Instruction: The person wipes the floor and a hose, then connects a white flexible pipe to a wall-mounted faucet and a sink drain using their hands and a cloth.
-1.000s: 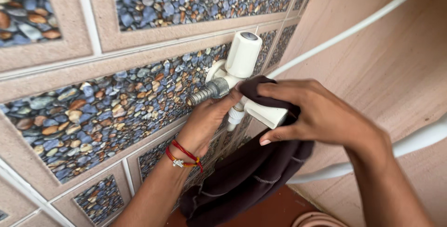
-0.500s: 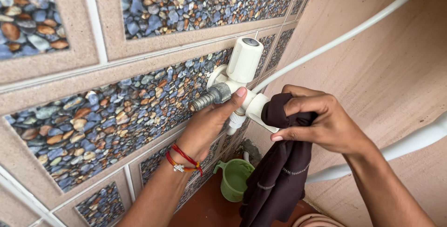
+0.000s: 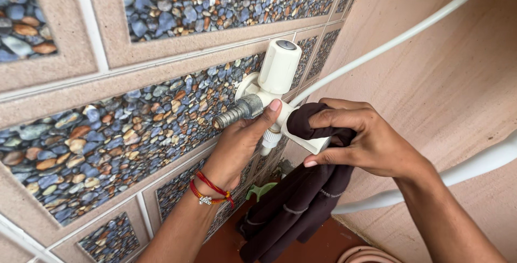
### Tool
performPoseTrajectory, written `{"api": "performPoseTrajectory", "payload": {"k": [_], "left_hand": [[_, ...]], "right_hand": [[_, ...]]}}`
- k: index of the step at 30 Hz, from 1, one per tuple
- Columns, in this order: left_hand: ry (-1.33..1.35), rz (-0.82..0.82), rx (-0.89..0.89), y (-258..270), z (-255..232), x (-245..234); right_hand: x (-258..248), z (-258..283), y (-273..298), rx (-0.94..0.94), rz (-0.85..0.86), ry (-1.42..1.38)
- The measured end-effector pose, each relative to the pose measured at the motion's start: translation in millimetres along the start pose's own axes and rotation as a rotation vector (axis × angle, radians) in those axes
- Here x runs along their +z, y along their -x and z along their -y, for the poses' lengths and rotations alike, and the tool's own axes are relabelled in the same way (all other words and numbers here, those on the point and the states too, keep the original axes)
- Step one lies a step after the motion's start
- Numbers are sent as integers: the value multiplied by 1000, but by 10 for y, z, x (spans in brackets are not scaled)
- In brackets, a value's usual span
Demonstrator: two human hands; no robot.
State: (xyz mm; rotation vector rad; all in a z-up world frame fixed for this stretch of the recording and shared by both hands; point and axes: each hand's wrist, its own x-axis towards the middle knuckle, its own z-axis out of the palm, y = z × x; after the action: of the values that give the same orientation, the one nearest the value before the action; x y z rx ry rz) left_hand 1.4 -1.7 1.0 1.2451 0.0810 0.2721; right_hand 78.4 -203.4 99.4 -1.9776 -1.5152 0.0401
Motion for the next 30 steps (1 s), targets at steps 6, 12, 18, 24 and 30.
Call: {"api": "performPoseTrajectory", "payload": {"k": [6,12,18,24,30], "left_hand": [[-12,27,59,30,-5,2],[-61,12,-8,-3,6,-12],[-32,-18,-31,14,23,-29],[61,-9,50,37,158,-61],[155,114,139,48,229,-145]], "right_hand": [[112,-292,159,52,-80,-296],[74,-890,343,139,-157,-693],[20,-141,56,134,-67,-3],[48,451,-186,126,8,490],[85,538,-198,100,78,520]]}}
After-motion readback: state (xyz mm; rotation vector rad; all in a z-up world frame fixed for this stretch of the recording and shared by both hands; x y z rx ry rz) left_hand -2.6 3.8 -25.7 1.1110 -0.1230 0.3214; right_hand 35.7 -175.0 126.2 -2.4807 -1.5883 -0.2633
